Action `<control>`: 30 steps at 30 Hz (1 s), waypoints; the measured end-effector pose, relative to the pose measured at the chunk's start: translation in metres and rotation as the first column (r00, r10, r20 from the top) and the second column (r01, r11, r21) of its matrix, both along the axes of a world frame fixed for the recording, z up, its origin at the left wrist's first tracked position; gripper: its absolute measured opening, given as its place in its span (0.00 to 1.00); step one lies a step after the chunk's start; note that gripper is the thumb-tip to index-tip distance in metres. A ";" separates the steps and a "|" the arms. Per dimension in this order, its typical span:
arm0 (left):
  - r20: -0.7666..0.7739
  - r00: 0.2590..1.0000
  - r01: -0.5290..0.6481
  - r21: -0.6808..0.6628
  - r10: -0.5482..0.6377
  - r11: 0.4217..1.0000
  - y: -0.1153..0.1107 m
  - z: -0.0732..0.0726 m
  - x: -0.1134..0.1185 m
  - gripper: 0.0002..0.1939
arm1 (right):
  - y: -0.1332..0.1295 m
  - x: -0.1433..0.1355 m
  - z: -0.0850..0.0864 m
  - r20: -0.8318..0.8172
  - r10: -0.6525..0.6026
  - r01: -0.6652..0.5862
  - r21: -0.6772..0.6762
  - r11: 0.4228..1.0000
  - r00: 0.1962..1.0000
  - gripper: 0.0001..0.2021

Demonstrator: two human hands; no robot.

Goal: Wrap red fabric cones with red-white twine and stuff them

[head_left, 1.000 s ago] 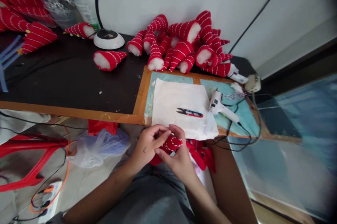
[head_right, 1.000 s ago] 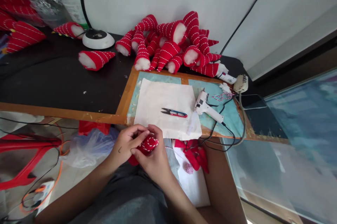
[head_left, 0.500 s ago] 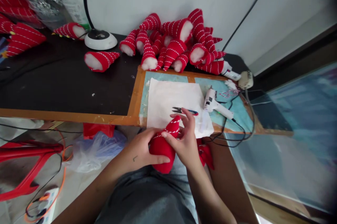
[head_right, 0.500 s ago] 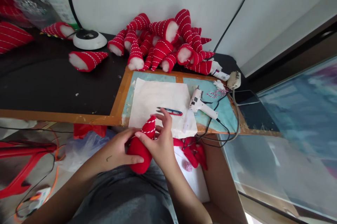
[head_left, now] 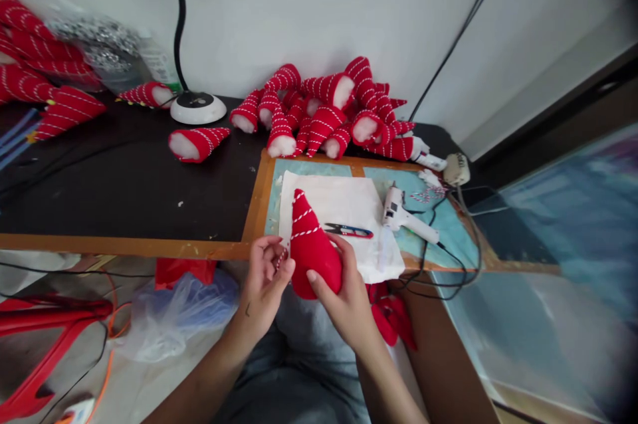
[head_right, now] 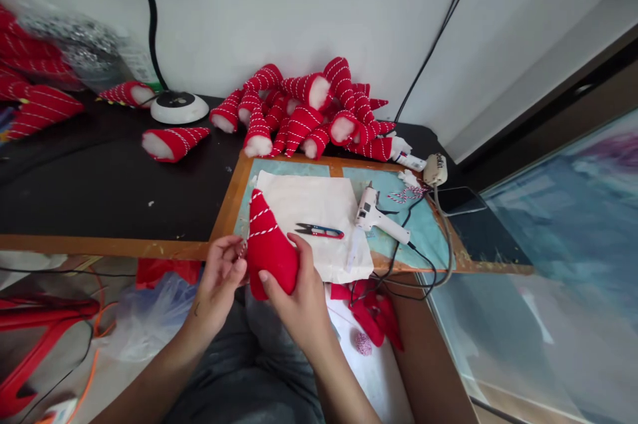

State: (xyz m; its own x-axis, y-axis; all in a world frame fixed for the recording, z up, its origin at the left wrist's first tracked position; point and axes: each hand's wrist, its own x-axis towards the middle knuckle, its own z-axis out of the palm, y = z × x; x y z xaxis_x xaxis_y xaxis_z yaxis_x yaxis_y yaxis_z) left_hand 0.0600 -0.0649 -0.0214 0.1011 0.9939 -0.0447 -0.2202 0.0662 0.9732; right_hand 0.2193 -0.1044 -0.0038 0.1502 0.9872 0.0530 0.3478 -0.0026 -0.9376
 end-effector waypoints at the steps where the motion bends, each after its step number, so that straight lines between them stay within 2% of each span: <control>1: -0.026 0.999 -0.037 0.004 0.037 0.999 -0.002 0.001 0.002 0.25 | 0.002 0.001 0.001 0.043 -0.044 0.042 0.038 0.998 0.998 0.33; 4: -0.099 0.994 -0.056 0.009 0.056 0.998 -0.004 0.005 0.004 0.22 | 0.005 0.006 0.002 0.129 -0.107 0.092 0.118 0.989 0.986 0.31; 7: -0.108 0.993 -0.048 -0.007 0.047 0.999 -0.003 0.006 0.002 0.23 | 0.004 0.012 0.003 0.094 -0.087 0.077 0.110 0.991 0.992 0.29; 11: -0.043 0.999 -0.009 -0.037 0.007 0.999 0.001 0.005 -0.001 0.23 | 0.002 0.018 0.001 -0.107 -0.013 0.017 0.042 0.999 0.994 0.28; 14: 0.096 0.995 0.024 -0.052 -0.018 0.998 0.005 0.005 -0.001 0.21 | 0.002 0.018 0.002 -0.355 0.056 -0.064 -0.010 0.998 0.933 0.27; 17: 0.244 0.960 0.155 -0.054 -0.137 0.986 0.008 0.008 -0.001 0.27 | 0.002 0.013 0.006 -0.575 0.085 -0.118 -0.020 0.993 0.814 0.27; 20: 0.351 0.874 0.359 -0.006 -0.335 0.933 0.011 0.011 -0.001 0.36 | 0.005 0.008 0.011 -0.668 0.064 -0.125 -0.043 0.991 0.741 0.29; 23: 0.352 0.829 0.465 -0.003 -0.434 0.885 0.014 0.014 -0.002 0.35 | 0.011 0.009 0.011 -0.640 0.100 -0.204 -0.090 0.975 0.762 0.31; 25: 0.330 0.848 0.452 -0.038 -0.415 0.891 0.016 0.015 -0.001 0.34 | 0.015 0.015 0.008 -0.592 0.159 -0.271 -0.105 0.957 0.790 0.30; 26: 0.316 0.865 0.430 -0.064 -0.390 0.901 0.017 0.015 0.000 0.33 | 0.017 0.018 0.006 -0.560 0.171 -0.257 -0.079 0.963 0.811 0.28; 28: 0.277 0.904 0.363 -0.103 -0.324 0.926 0.018 0.014 0.002 0.33 | 0.017 0.024 0.002 -0.442 0.126 -0.097 0.088 0.991 0.888 0.22; 30: 0.229 0.935 0.300 -0.111 -0.270 0.947 0.019 0.013 0.004 0.32 | 0.014 0.027 0.001 -0.242 0.071 0.012 0.326 0.945 0.968 0.21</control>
State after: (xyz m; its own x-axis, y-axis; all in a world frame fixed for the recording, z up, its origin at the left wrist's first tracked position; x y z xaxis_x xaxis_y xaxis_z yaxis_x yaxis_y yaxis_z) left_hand 0.0639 -0.0456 -0.0084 0.4012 0.9066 -0.1305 -0.3680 0.2900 0.8834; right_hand 0.2466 -0.0901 -0.0029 0.1709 0.9268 0.3344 0.1007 0.3212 -0.9417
